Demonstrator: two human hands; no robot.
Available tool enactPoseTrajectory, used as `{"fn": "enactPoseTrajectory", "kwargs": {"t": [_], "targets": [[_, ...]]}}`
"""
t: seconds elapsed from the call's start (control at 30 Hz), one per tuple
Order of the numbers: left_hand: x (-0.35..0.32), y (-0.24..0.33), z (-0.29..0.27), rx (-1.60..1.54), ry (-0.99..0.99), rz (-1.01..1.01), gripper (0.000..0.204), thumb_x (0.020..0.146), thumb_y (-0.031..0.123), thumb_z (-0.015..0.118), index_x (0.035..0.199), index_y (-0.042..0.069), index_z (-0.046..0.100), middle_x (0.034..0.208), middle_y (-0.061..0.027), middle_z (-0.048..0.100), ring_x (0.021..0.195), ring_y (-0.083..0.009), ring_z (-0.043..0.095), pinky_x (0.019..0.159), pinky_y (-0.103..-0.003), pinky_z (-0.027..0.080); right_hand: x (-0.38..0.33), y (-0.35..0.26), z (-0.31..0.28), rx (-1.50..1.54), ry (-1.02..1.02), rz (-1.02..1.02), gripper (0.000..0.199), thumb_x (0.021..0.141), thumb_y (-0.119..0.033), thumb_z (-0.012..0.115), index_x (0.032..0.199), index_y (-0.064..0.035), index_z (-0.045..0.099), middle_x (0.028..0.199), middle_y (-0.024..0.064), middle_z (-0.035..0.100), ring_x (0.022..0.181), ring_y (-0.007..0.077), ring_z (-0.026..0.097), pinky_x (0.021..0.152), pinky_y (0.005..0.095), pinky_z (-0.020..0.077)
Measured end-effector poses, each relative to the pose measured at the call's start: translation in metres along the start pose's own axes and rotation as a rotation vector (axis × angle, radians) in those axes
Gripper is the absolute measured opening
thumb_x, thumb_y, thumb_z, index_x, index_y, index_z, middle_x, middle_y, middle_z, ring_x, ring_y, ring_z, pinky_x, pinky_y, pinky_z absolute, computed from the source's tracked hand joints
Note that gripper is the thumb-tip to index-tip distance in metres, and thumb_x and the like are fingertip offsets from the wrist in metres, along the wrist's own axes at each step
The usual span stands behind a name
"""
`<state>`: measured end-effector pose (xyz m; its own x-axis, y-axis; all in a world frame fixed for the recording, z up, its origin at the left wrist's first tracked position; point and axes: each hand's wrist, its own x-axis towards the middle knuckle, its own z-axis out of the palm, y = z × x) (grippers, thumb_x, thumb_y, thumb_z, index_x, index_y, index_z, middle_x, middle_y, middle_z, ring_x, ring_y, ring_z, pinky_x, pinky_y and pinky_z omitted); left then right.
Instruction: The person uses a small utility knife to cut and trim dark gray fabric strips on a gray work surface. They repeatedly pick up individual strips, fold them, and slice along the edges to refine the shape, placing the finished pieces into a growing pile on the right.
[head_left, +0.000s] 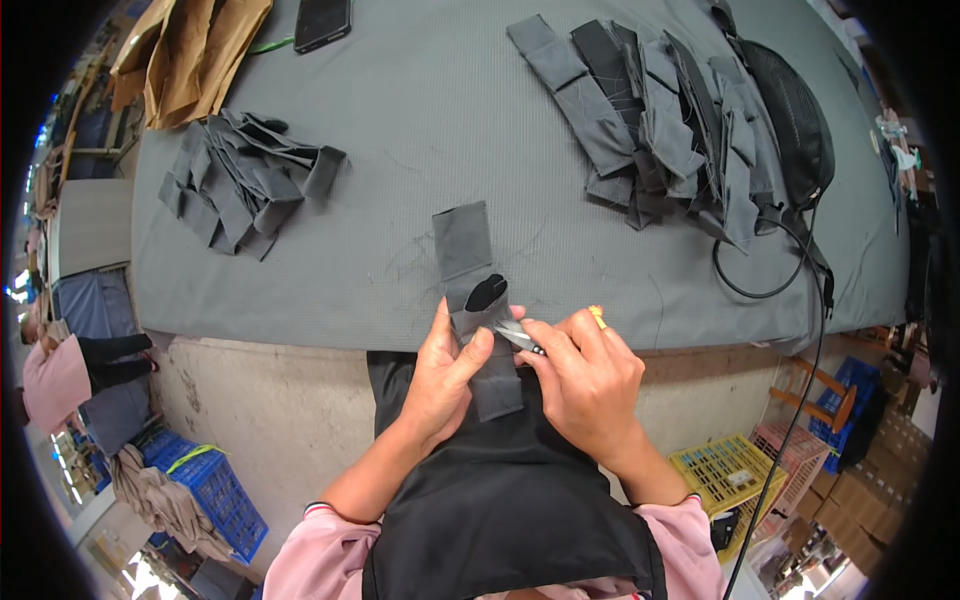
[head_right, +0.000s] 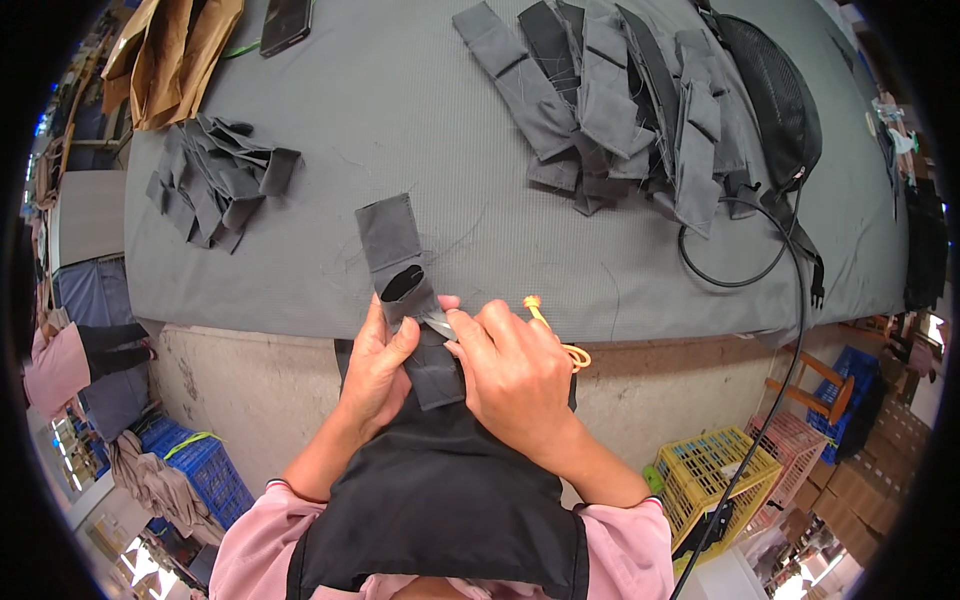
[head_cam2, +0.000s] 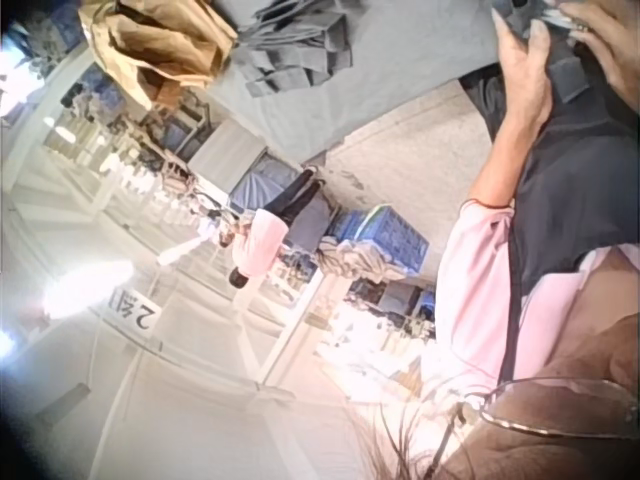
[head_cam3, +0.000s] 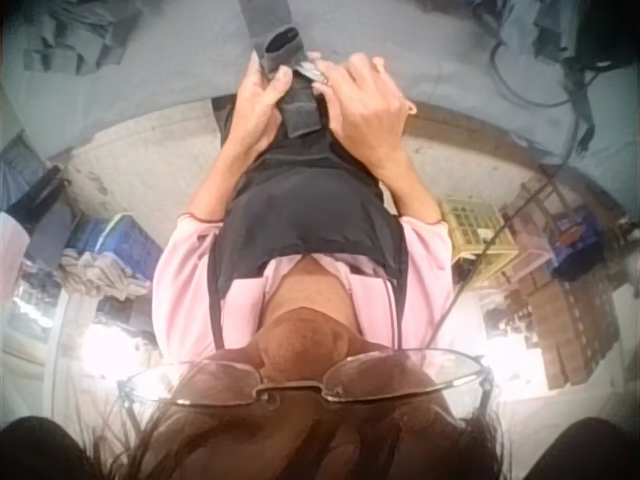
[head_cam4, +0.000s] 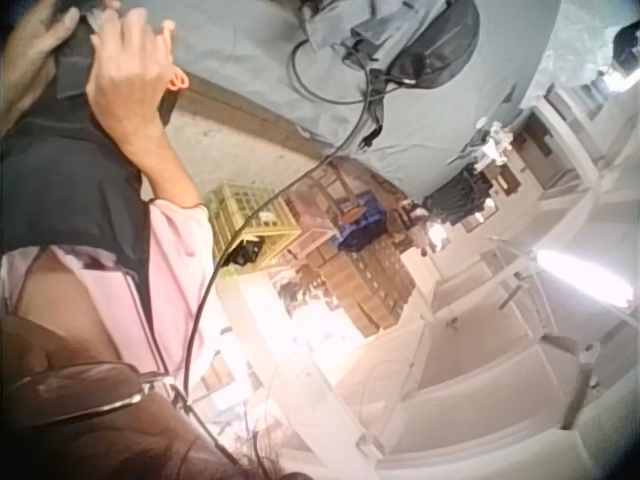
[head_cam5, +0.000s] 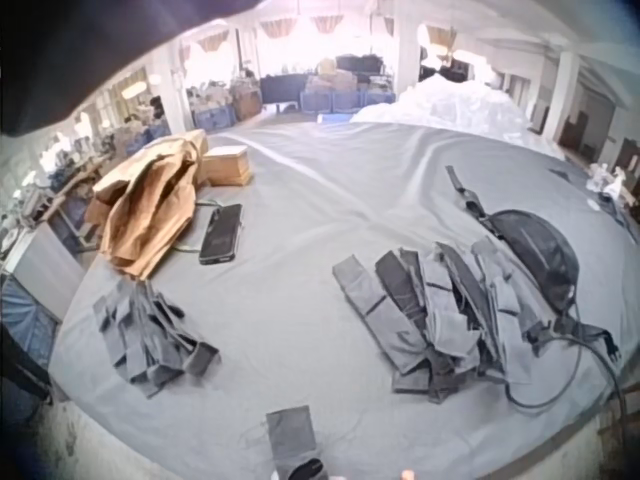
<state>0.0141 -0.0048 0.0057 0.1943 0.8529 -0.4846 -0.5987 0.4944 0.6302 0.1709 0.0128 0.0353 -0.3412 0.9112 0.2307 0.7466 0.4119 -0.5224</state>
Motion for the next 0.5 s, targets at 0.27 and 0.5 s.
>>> {"fn": "enactPoseTrajectory", "kwargs": {"t": [0.27, 0.5], "targets": [[-0.0007, -0.0008, -0.0066, 0.038, -0.009, -0.055, 0.046, 0.095, 0.019, 0.054, 0.134, 0.006, 0.034, 0.117, -0.0089, 0.055, 0.096, -0.0163, 0.058, 0.083, -0.032, 0.051, 0.0011, -0.0009, -0.0026, -0.043, -0.01, -0.037, 0.025, 0.073, -0.011, 0.068, 0.098, -0.0077, 0.067, 0.068, -0.0007, 0.046, 0.054, 0.0133, 0.049, 0.051, 0.0287, 0.0355], [-0.0028, 0.0038, -0.0044, 0.025, -0.015, -0.131, 0.053, 0.094, 0.023, 0.055, 0.137, 0.006, 0.03, 0.11, -0.0097, 0.056, 0.09, -0.0168, 0.061, 0.077, -0.033, 0.053, -0.0068, 0.008, 0.0025, 0.328, 0.033, 0.129, 0.03, 0.069, -0.009, 0.072, 0.099, -0.0075, 0.068, 0.07, 0.0015, 0.051, 0.055, 0.0175, 0.051, 0.051, 0.0306, 0.0411]]}}
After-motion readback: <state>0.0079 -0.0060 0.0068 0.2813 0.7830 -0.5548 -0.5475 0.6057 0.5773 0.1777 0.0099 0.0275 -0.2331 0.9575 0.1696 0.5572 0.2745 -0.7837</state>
